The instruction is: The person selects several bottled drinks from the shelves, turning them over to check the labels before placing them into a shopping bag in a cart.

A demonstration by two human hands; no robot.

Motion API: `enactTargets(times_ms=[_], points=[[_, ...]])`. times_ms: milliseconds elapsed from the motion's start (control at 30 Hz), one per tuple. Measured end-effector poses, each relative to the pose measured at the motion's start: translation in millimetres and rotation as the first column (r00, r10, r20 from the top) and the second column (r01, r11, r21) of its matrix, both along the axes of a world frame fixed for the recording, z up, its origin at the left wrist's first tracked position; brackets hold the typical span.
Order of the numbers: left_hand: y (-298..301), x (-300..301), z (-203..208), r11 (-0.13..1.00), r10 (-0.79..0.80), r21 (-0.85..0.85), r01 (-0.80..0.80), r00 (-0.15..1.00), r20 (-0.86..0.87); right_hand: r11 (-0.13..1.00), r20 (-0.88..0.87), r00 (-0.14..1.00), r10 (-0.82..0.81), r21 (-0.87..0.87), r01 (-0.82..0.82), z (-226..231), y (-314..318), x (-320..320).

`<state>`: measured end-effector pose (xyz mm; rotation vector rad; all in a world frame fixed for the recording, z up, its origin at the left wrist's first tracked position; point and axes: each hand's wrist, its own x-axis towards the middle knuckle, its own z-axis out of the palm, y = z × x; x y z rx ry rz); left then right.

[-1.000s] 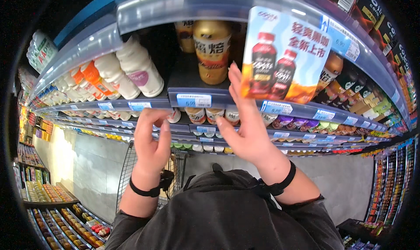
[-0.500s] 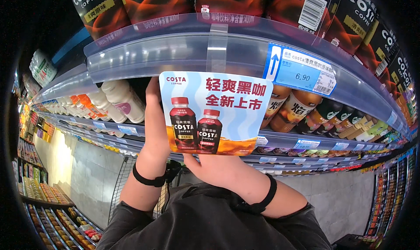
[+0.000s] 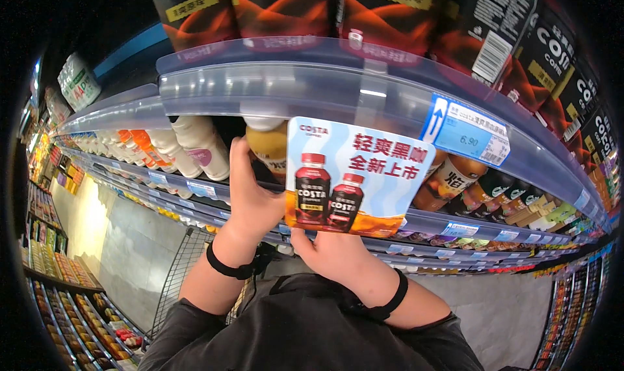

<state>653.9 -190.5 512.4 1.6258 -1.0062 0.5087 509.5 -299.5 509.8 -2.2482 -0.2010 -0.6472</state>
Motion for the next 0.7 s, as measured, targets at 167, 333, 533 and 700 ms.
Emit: enactTargets(times_ms=[167,333,533,700], points=[[21.5,1.3,-25.8,1.000,-0.006,-0.007,0.006,0.999,0.046,0.995,0.098,0.990,-0.098,0.020,0.096,12.5,14.3,12.5],[69.6,-16.3,-8.9,0.928,-0.149,-0.296,0.228,0.952,0.266,1.000,0.245,0.969,0.016,0.006,-0.018,-5.6,33.0,23.8],[178.1,-35.1,-23.5,0.963,-0.253,-0.138,0.231,0.952,-0.174,0.949,0.048,0.957,0.285,0.126,-0.289,-23.4,88.8,40.2],[288.2,-49.1,-79.4,0.959,-0.260,-0.235,0.157,0.817,-0.514,0.754,-0.477,0.611,0.632,0.560,-0.343,-58.4,149.7,38.6]])
